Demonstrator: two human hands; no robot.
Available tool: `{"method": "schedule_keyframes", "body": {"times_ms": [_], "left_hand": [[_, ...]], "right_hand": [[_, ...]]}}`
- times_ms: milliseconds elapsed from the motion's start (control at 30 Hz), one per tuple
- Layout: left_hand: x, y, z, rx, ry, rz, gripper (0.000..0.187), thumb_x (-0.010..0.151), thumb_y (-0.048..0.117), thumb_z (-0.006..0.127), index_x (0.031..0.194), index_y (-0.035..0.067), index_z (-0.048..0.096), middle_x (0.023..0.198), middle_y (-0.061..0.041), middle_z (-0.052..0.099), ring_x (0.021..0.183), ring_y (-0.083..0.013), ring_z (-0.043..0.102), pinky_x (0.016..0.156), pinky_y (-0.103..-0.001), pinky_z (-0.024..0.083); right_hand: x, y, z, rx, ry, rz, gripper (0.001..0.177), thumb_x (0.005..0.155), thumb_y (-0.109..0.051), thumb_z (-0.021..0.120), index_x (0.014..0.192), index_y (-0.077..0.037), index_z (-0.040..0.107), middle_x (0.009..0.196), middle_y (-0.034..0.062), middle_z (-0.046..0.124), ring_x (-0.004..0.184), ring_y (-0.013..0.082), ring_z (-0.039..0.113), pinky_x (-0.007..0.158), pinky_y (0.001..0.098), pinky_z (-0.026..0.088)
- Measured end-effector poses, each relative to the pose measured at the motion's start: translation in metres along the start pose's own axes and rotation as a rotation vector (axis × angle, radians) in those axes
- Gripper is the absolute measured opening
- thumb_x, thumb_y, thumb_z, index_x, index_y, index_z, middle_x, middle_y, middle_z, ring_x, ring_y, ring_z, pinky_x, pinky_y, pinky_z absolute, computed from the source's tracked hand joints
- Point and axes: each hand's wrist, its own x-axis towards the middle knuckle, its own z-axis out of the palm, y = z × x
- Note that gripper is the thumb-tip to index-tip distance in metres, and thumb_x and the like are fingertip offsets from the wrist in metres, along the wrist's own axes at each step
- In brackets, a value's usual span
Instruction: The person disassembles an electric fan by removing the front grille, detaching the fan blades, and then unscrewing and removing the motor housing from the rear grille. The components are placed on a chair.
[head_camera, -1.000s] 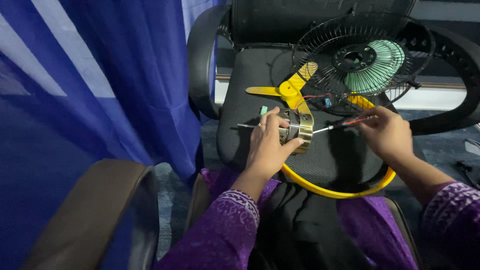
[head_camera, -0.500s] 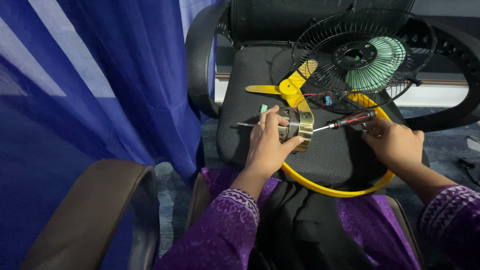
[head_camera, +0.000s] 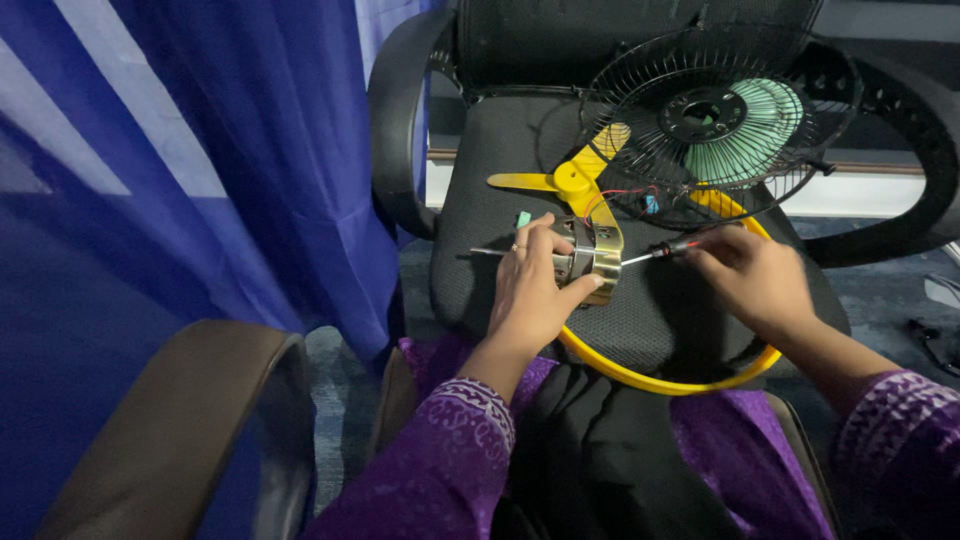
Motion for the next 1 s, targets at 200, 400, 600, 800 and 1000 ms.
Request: {"method": "schedule_keyframes", "body": {"times_ms": [200, 400, 600, 800, 1000], "left_hand": [[-0.002, 0.001, 0.003, -0.064, 0.023, -0.041, 0.08, 0.074, 0.029, 0.086, 0.136, 0.009, 0.04, 0.137, -0.013, 0.055, 0.123, -0.038, 0.059, 0.111, -0.053, 0.038], [-0.002, 0.0, 0.002, -0.036, 0.059, 0.02, 0.065, 0.075, 0.028, 0.089, 0.12, 0.011, 0.046, 0.149, -0.018, 0.046, 0.123, -0.0424, 0.056, 0.105, -0.054, 0.04], [-0.003, 0.0, 0.0, -0.066, 0.013, -0.044, 0.074, 0.074, 0.029, 0.086, 0.13, 0.011, 0.042, 0.145, -0.015, 0.05, 0.124, -0.041, 0.056, 0.107, -0.053, 0.04], [-0.003, 0.001, -0.002, -0.054, 0.043, -0.001, 0.062, 0.074, 0.027, 0.088, 0.115, 0.011, 0.045, 0.151, -0.018, 0.047, 0.128, -0.0422, 0.054, 0.107, -0.053, 0.041], [-0.004, 0.005, -0.006, -0.083, -0.017, -0.08, 0.07, 0.073, 0.028, 0.088, 0.124, 0.013, 0.043, 0.147, -0.016, 0.049, 0.129, -0.0429, 0.053, 0.106, -0.053, 0.042]], "right_hand": [[-0.002, -0.065, 0.005, 0.336, -0.025, -0.253, 0.022, 0.092, -0.017, 0.072, 0.11, -0.005, 0.072, 0.09, 0.0062, 0.075, 0.081, 0.015, 0.07, 0.076, 0.0304, 0.055], [-0.011, -0.097, -0.005, 0.342, -0.089, -0.497, 0.041, 0.089, -0.014, 0.071, 0.13, -0.006, 0.067, 0.127, 0.0118, 0.07, 0.108, 0.0188, 0.069, 0.082, 0.0317, 0.054], [-0.005, -0.096, 0.001, 0.371, -0.158, -0.525, 0.03, 0.093, -0.011, 0.069, 0.122, -0.005, 0.071, 0.127, 0.0131, 0.072, 0.112, 0.0201, 0.071, 0.092, 0.0327, 0.056], [-0.005, -0.099, 0.007, 0.302, -0.178, -0.27, 0.027, 0.088, -0.016, 0.074, 0.113, -0.005, 0.073, 0.111, 0.0093, 0.078, 0.08, 0.0169, 0.075, 0.075, 0.0311, 0.058], [-0.009, -0.107, 0.003, 0.249, -0.124, -0.318, 0.025, 0.085, -0.017, 0.077, 0.106, -0.003, 0.073, 0.103, 0.0117, 0.076, 0.069, 0.0175, 0.072, 0.067, 0.0321, 0.056]]}}
